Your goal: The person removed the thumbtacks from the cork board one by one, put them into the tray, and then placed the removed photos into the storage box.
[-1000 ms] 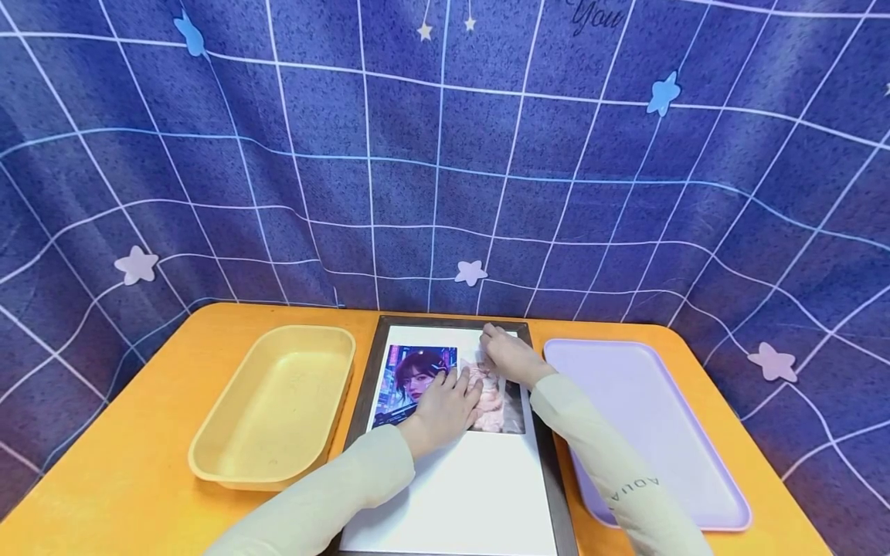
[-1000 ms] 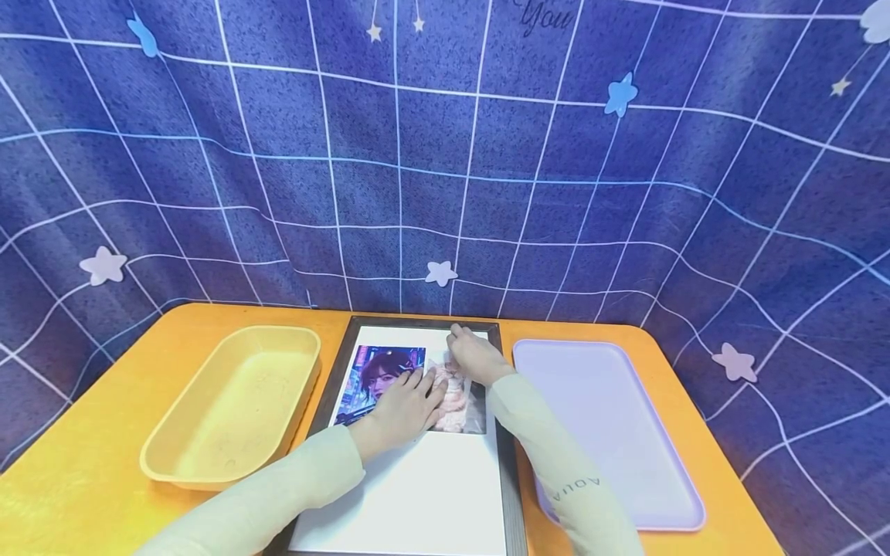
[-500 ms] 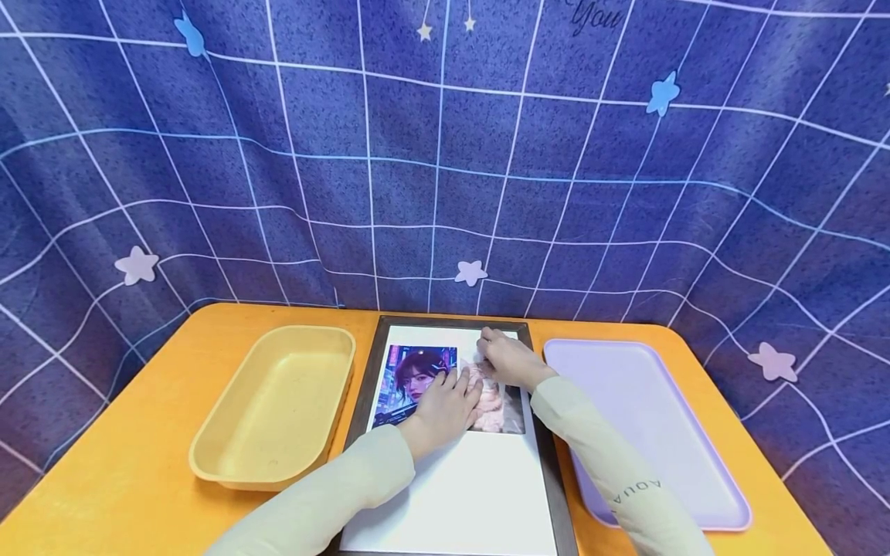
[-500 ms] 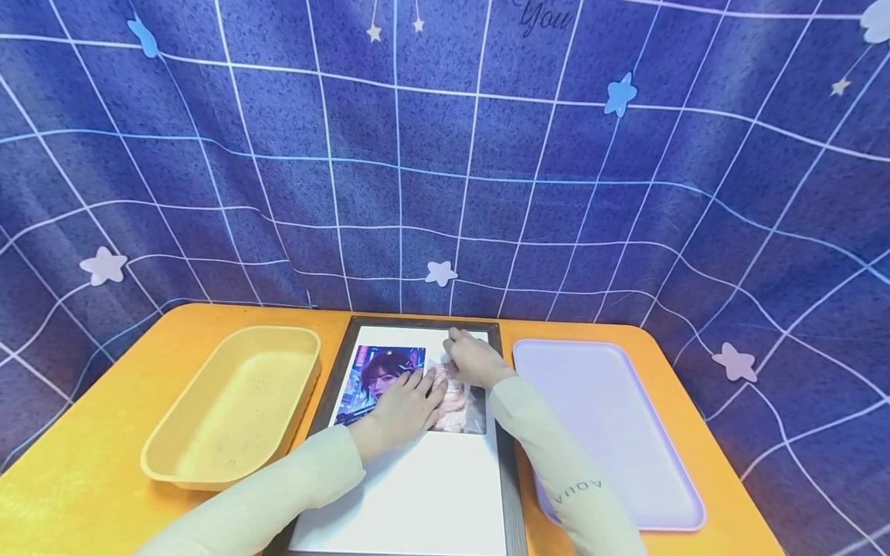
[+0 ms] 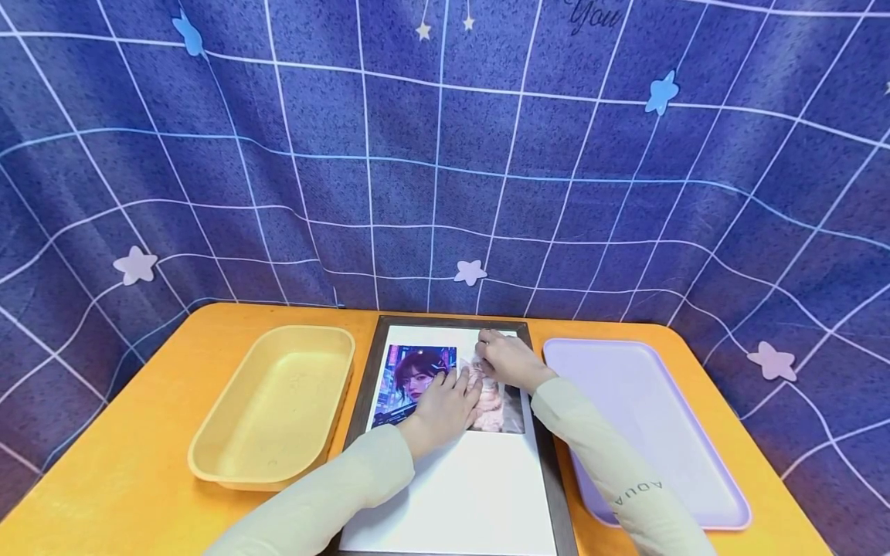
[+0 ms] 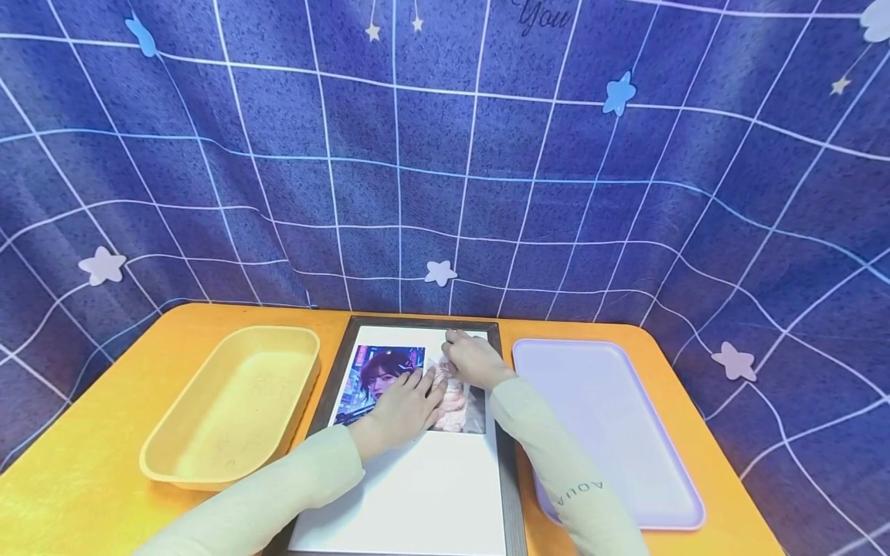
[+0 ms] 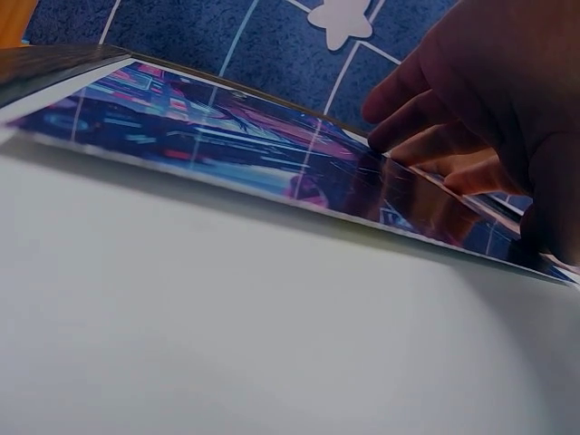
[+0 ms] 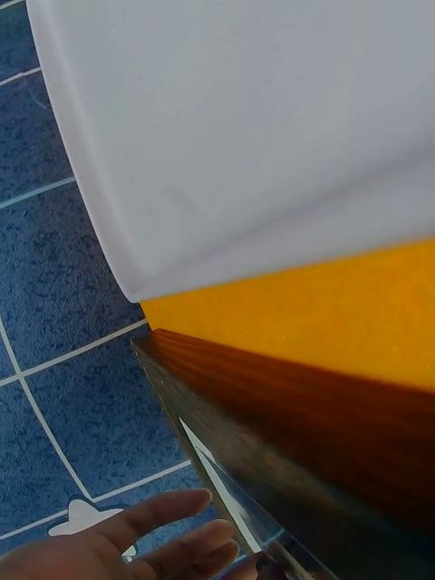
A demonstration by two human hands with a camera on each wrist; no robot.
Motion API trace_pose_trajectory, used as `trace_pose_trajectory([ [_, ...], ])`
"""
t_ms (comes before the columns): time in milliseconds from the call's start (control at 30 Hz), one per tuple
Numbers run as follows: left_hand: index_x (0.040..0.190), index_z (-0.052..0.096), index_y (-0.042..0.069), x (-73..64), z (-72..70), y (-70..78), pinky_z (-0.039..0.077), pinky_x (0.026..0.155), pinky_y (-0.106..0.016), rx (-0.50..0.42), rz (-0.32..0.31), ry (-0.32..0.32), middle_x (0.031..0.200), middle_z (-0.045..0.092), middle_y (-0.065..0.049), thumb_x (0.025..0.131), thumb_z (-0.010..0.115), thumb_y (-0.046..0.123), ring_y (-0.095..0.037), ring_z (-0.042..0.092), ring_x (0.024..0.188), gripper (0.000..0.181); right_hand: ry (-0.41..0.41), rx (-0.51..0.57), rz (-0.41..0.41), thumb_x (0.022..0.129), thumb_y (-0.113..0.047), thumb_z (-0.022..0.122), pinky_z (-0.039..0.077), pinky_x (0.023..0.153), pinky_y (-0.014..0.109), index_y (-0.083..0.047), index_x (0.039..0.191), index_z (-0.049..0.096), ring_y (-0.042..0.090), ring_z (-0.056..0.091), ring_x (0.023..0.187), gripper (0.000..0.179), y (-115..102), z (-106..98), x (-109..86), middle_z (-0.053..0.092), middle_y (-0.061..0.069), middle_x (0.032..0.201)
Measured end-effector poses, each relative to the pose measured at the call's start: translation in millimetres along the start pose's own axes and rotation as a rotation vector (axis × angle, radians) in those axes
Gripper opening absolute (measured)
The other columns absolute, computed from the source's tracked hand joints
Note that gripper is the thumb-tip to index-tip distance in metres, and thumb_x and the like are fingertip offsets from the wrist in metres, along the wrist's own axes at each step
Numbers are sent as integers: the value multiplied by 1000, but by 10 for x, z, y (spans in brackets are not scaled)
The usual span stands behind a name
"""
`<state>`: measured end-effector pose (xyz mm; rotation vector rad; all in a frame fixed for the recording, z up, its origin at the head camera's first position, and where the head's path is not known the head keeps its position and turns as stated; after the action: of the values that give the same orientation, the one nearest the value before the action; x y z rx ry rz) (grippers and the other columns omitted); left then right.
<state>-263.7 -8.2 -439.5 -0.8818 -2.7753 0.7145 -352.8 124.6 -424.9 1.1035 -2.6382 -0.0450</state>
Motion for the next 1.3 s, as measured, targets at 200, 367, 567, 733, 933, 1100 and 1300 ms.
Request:
trace_pose_trajectory([
  [200, 141, 34, 20, -12, -48, -15, 37, 104, -37, -18, 2, -5, 143, 40, -5, 97, 28, 45, -22, 42, 128, 51, -1, -40, 2, 80, -15, 66, 52, 68, 28, -11, 85, 67, 14, 53, 85, 7, -1, -9, -1, 56, -1, 90],
  [367, 142, 33, 20, -14, -53, -17, 37, 104, -36, -20, 9, -7, 144, 39, -5, 97, 28, 46, -22, 41, 129, 52, -5, -48, 3, 81, -16, 65, 52, 68, 28, -10, 84, 66, 14, 53, 84, 6, 0, -12, 1, 56, -1, 90],
  [567, 142, 32, 19, -1, -39, -9, 37, 104, -37, -30, 9, -15, 145, 38, -6, 97, 26, 46, -23, 40, 130, 53, -22, -59, 19, 82, -17, 64, 53, 74, 28, -10, 81, 64, 16, 56, 89, 7, 7, 1, 12, 56, 1, 93],
  [733, 142, 33, 19, 8, -31, -9, 36, 104, -37, -40, 4, -14, 144, 38, -6, 97, 26, 45, -22, 40, 130, 52, -15, -50, 38, 81, -18, 64, 52, 75, 34, -12, 80, 63, 15, 53, 86, 6, 10, 1, 12, 56, 0, 91],
  [933, 141, 35, 19, -2, -41, -13, 36, 104, -37, -48, 2, -11, 144, 39, -6, 97, 27, 45, -22, 41, 129, 52, -17, -82, 38, 82, -21, 63, 50, 82, 42, -12, 85, 62, 17, 54, 90, 9, 14, 3, 9, 58, 1, 93],
  [1100, 141, 34, 19, -13, -52, -13, 36, 104, -37, -40, 2, -20, 144, 38, -6, 97, 27, 46, -22, 40, 130, 52, 15, -89, 25, 81, -18, 64, 50, 83, 45, -11, 84, 61, 19, 55, 92, 8, 25, -12, 5, 58, 1, 92],
  [1300, 142, 33, 19, -23, -63, -11, 36, 105, -37, -35, 5, -28, 145, 38, -6, 97, 27, 46, -23, 40, 130, 52, 20, -84, 31, 79, -16, 66, 49, 83, 45, -10, 84, 61, 18, 54, 90, 10, 35, -75, -10, 57, 1, 91],
])
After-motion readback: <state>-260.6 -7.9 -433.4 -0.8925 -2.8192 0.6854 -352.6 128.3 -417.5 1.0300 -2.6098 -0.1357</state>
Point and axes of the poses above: each hand's wrist, its own x-axis towards the middle knuckle, its own z-axis out of the palm, y = z × x, the point moved 2 cm from there along x, towards the middle knuckle
